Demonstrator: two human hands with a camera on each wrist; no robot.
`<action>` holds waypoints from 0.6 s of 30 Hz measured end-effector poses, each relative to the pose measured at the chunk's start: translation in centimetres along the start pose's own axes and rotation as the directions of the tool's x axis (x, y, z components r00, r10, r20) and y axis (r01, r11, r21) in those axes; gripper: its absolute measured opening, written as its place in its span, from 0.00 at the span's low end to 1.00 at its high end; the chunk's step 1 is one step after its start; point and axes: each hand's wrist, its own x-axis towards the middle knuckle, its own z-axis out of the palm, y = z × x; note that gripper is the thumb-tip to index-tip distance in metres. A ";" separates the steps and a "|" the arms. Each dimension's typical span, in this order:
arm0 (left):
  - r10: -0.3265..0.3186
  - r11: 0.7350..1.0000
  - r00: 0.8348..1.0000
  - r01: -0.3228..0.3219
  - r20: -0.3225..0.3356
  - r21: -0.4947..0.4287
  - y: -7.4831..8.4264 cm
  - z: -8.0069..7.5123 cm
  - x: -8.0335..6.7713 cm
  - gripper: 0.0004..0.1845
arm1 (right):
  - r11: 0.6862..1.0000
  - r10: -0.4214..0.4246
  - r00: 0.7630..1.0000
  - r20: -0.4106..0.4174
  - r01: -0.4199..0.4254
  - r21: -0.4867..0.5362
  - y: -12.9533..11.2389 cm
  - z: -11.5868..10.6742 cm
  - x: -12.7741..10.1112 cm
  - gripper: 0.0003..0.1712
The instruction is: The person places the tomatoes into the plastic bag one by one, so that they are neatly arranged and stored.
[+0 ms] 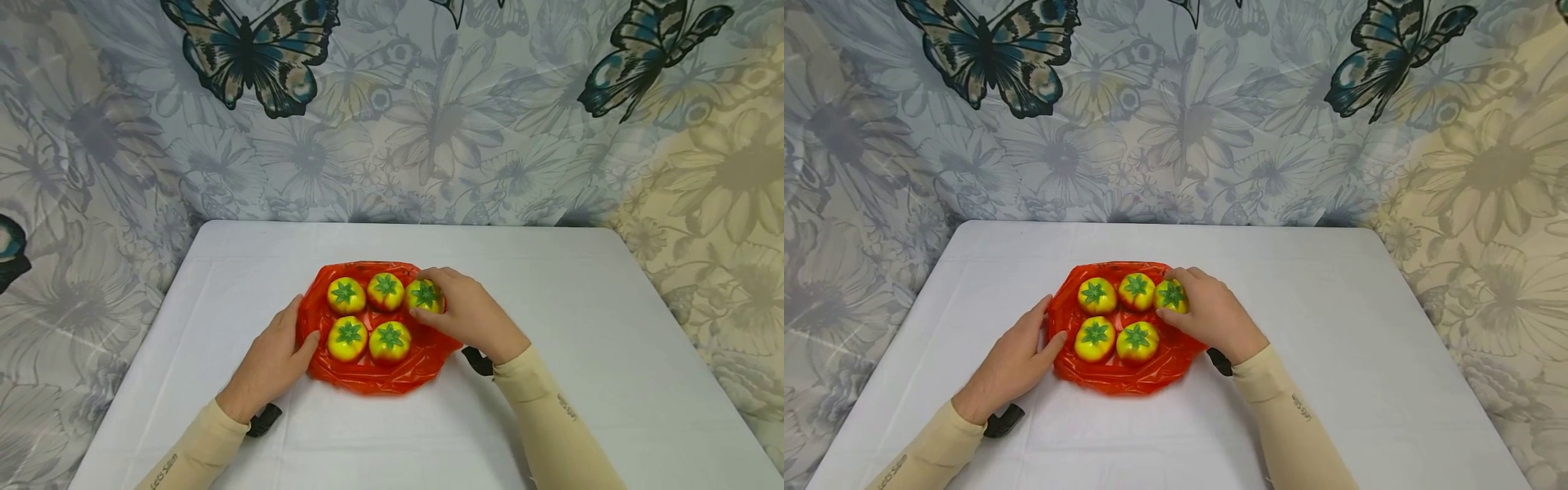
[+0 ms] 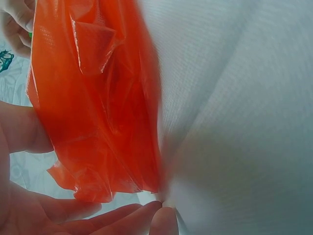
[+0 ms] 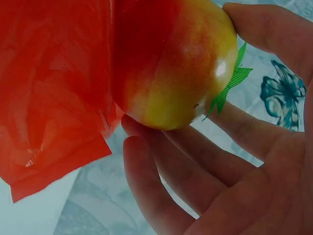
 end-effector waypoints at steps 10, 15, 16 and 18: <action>-0.002 1.000 1.000 0.002 0.005 -0.001 -0.1 0.0 0.1 0.44 | 1.000 0.003 0.999 0.042 -0.002 -0.024 -0.1 1.0 0.4 0.35; -0.003 1.000 1.000 0.003 0.005 0.002 -0.1 0.0 0.1 0.44 | 1.000 -0.003 0.999 0.051 0.004 -0.031 0.0 1.4 0.4 0.35; -0.004 1.000 1.000 0.004 0.005 0.003 -0.1 0.0 0.1 0.44 | 0.999 -0.002 0.999 0.054 0.003 -0.032 0.0 1.5 0.4 0.35; -0.004 1.000 1.000 0.004 0.005 0.004 -0.1 0.0 0.1 0.44 | 0.999 0.002 0.998 0.060 0.000 -0.034 0.1 1.6 0.5 0.35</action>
